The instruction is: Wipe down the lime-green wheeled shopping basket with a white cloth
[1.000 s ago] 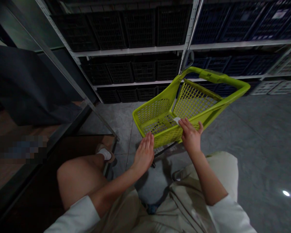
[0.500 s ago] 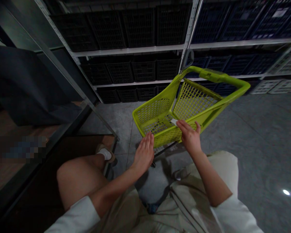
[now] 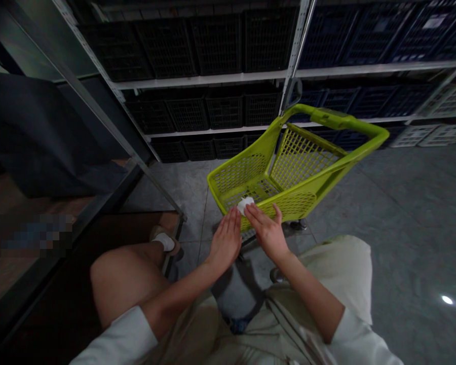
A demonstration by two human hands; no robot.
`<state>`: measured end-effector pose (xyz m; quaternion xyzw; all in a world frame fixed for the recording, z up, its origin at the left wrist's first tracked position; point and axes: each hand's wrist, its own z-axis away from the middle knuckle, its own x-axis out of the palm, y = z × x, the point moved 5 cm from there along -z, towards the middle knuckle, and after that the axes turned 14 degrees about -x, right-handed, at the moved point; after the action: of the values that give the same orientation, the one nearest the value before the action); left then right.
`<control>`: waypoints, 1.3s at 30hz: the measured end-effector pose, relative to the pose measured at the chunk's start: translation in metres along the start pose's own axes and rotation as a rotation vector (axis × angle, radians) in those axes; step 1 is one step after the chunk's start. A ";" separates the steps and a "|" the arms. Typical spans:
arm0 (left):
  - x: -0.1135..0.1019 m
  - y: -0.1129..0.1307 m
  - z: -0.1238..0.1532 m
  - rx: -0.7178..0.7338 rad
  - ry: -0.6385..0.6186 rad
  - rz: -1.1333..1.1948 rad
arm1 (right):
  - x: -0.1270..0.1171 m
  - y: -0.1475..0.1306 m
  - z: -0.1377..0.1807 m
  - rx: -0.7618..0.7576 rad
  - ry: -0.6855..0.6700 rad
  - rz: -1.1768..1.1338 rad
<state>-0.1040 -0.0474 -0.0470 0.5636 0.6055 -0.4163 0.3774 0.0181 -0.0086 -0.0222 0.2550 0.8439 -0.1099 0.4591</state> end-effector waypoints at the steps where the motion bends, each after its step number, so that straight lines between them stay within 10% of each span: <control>1: 0.000 0.000 0.000 0.001 -0.001 -0.001 | -0.004 0.017 0.005 0.014 -0.002 0.030; 7: 0.001 0.001 0.001 -0.007 0.005 0.013 | -0.025 0.104 0.029 0.282 0.126 0.207; 15: 0.003 0.003 0.001 0.007 0.024 0.027 | 0.004 -0.011 -0.002 0.001 -0.013 -0.080; 24: 0.003 0.003 0.002 -0.008 0.017 -0.010 | -0.019 0.099 0.022 0.260 0.081 0.151; 33: 0.003 0.003 0.002 -0.004 0.002 0.017 | 0.004 -0.011 -0.005 0.004 -0.029 -0.100; 39: -0.001 0.003 0.002 0.018 0.004 -0.009 | -0.020 0.074 0.021 0.082 0.011 0.069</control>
<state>-0.1015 -0.0496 -0.0475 0.5652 0.6050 -0.4220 0.3694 0.0812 0.0385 -0.0137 0.3031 0.8318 -0.1274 0.4472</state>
